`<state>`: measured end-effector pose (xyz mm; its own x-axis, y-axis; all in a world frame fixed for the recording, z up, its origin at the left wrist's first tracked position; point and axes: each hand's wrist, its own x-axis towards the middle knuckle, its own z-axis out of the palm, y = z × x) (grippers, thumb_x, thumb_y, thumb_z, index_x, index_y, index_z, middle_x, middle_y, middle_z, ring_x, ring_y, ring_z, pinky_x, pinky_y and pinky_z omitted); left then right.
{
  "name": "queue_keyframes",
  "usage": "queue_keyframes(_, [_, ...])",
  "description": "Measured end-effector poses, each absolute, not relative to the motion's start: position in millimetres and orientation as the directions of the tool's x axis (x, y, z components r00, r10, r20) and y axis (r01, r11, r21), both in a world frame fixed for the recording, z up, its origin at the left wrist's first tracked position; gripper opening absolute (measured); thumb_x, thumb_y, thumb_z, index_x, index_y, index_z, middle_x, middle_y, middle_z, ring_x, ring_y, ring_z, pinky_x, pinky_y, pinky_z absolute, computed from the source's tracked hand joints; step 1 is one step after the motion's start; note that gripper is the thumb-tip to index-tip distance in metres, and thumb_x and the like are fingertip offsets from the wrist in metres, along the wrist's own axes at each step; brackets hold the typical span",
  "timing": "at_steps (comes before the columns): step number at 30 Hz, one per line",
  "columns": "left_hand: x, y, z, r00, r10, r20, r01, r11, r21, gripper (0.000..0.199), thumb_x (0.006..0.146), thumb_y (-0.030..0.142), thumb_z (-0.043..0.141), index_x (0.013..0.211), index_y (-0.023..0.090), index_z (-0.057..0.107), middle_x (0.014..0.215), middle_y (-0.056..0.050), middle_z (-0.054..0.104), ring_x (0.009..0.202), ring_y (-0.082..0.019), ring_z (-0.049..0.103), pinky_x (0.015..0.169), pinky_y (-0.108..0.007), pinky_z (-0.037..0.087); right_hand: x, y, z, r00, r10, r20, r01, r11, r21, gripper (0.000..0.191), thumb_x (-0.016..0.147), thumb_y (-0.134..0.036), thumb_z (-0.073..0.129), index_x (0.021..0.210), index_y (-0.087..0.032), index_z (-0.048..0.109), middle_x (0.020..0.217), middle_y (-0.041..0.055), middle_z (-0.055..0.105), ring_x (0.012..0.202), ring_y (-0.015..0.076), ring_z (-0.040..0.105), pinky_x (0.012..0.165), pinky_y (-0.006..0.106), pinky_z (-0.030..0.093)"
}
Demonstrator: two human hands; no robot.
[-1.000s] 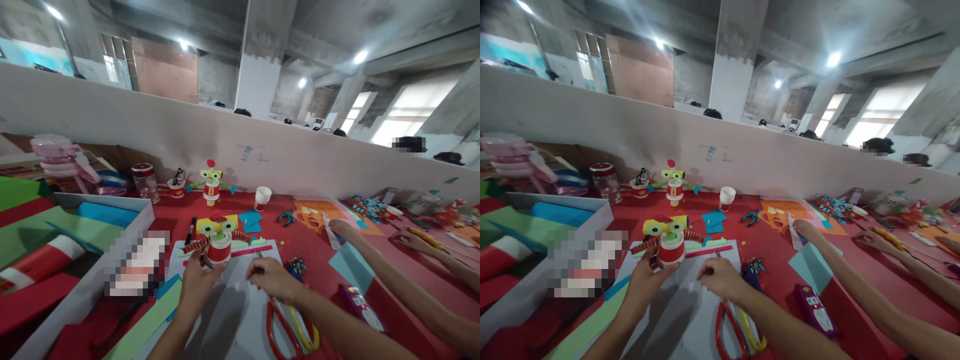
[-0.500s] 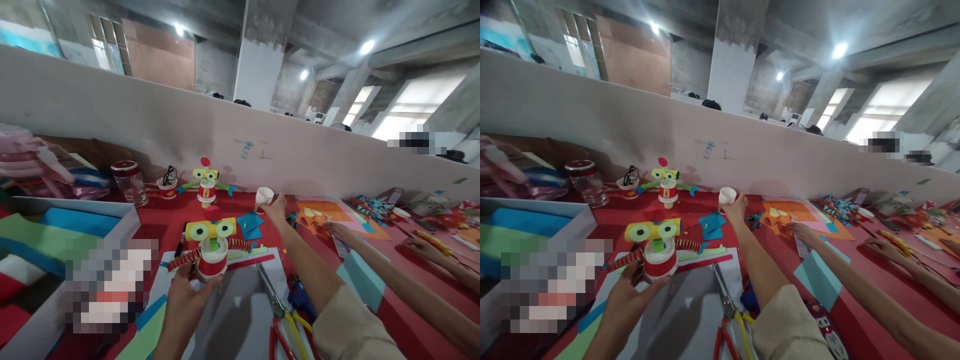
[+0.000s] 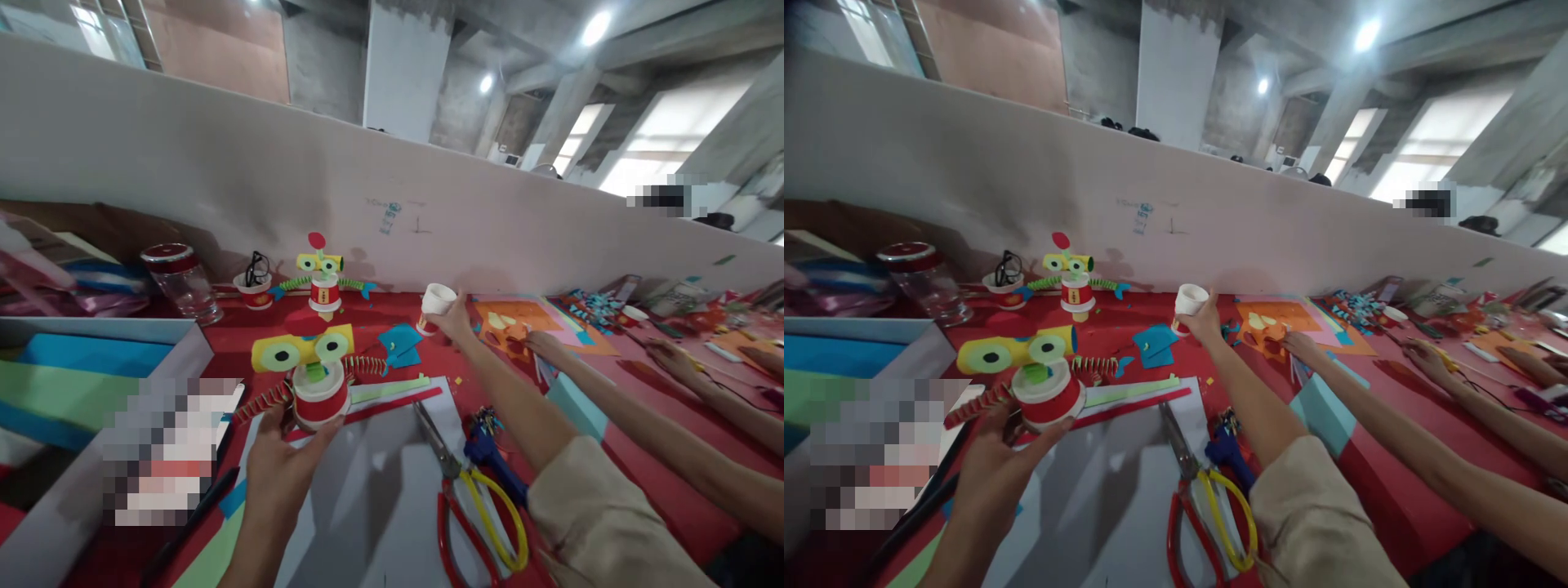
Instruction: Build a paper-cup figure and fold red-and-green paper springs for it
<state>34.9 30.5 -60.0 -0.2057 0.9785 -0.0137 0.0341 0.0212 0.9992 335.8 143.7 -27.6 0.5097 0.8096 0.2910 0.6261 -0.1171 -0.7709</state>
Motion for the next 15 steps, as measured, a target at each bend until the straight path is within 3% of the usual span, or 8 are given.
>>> queue_keyframes(4, [35,31,-58,-0.201,0.979,-0.028,0.041,0.037,0.998,0.059,0.054,0.036,0.08,0.106,0.018,0.059,0.1,-0.01,0.068,0.094,-0.028,0.064,0.086,-0.045,0.05,346,100,-29,0.426,0.879,0.216,0.685,-0.157,-0.711,0.102,0.053,-0.028,0.076,0.141,-0.015,0.026,0.119,0.0155,0.058,0.109,0.0316,0.057,0.093,0.042,0.043])
queue_keyframes(8, [37,32,-59,-0.192,0.981,-0.01,0.007,0.012,1.0,0.053,0.055,0.032,0.079,0.102,0.021,0.059,0.101,-0.007,0.068,0.095,-0.028,0.063,0.089,-0.048,0.048,346,80,-42,0.423,0.862,0.279,0.678,-0.096,-0.729,0.101,0.052,-0.027,0.075,0.139,-0.013,0.026,0.132,0.0185,0.047,0.12,0.0314,0.048,0.101,0.042,0.037])
queue_keyframes(15, [37,36,-66,-0.194,0.981,0.009,0.03,-0.004,1.0,0.052,0.055,0.03,0.077,0.101,0.016,0.057,0.103,-0.011,0.066,0.092,-0.027,0.063,0.084,-0.044,0.05,355,60,-29,0.336,0.881,0.333,0.711,-0.005,-0.704,0.091,0.045,-0.034,0.08,0.127,-0.021,0.042,0.13,0.0149,0.046,0.127,0.037,0.037,0.104,0.052,0.031])
